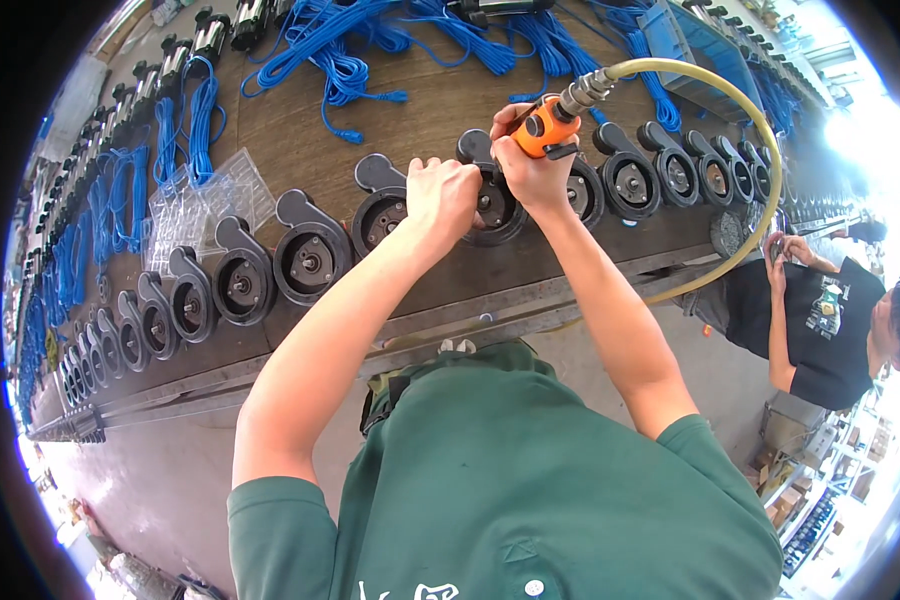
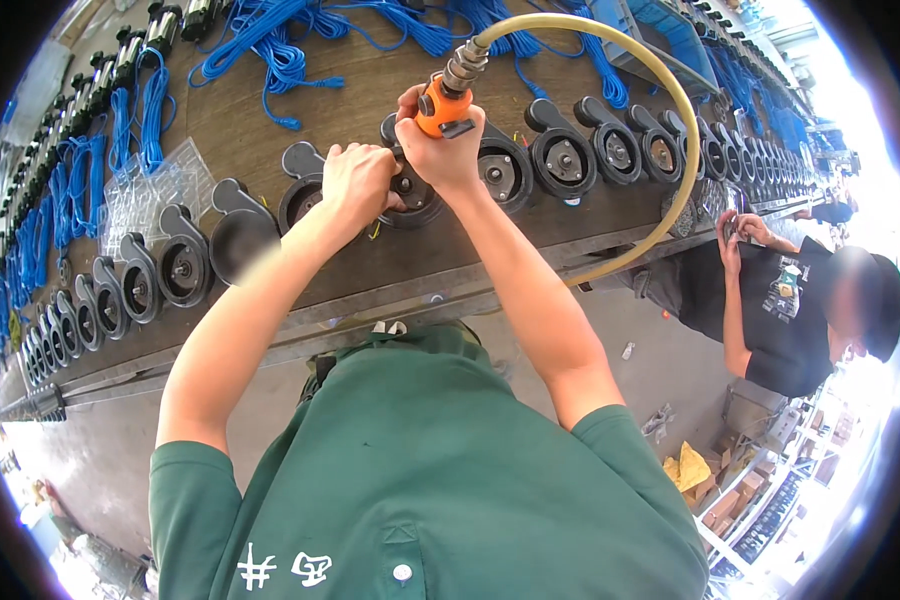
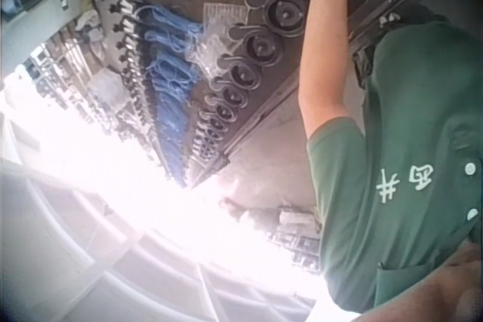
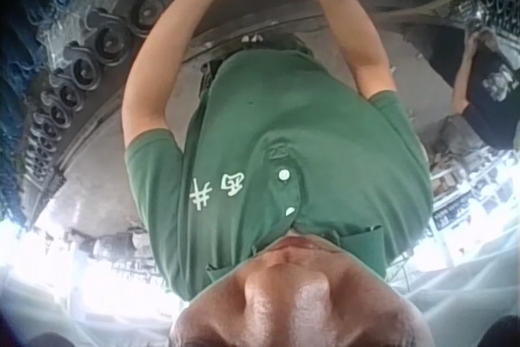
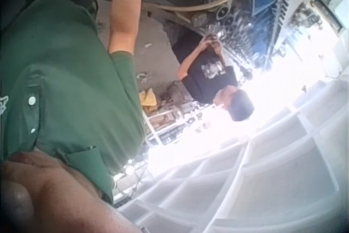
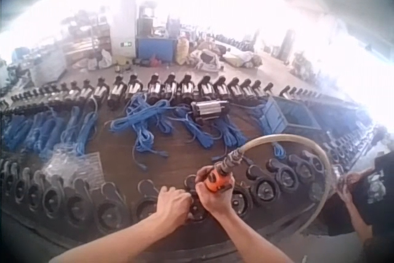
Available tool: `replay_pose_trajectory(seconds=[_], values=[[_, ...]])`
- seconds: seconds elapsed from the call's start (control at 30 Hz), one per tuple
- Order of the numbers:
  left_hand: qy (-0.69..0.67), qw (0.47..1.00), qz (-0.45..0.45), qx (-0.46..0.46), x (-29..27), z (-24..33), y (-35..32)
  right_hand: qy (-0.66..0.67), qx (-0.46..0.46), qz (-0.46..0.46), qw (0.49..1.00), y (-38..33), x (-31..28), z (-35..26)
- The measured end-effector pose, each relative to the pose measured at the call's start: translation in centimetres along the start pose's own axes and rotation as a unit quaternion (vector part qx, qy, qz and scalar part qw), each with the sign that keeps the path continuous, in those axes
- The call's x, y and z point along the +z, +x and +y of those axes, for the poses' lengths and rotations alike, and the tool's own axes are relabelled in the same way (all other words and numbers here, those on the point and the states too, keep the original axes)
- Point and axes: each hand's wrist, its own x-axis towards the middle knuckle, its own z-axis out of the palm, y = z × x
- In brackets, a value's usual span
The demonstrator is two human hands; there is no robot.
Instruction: The person assembles water pumps by using a pneumatic screwdriver to tighten screws on the pump housings arranged on a workbench.
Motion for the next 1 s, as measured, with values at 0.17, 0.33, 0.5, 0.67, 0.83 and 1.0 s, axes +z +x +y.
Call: replay_pose_trajectory(seconds=[0.17, 0.33, 0.5, 0.67, 0.83, 1.0], values=[[-0.008, 1.0, 0.011, -0.004, 0.5, -0.1, -0.1, 0.055, 0.014, 0.02, 0.998, -0.9, -0.3, -1.3], [-0.007, 1.0, 0.008, -0.006, 0.4, 0.0, -0.3, 0.067, 0.04, 0.029, 0.997, -3.8, -1.2, -3.4], [-0.001, 1.0, -0.004, -0.003, 0.1, 0.1, -0.3, 0.075, 0.036, 0.05, 0.995, -4.7, -1.1, -3.6], [-0.005, 1.0, 0.002, -0.005, 0.2, -0.1, -0.4, 0.061, 0.038, 0.04, 0.997, -4.7, -1.2, -3.1], [-0.012, 1.0, 0.002, 0.0, 0.2, -0.2, -0.4, 0.064, 0.037, 0.035, 0.997, -4.8, -1.2, -3.1], [-0.007, 1.0, -0.021, 0.001, -0.1, -0.3, -0.3, 0.058, 0.036, 0.026, 0.997, -4.9, -1.0, -3.2]])
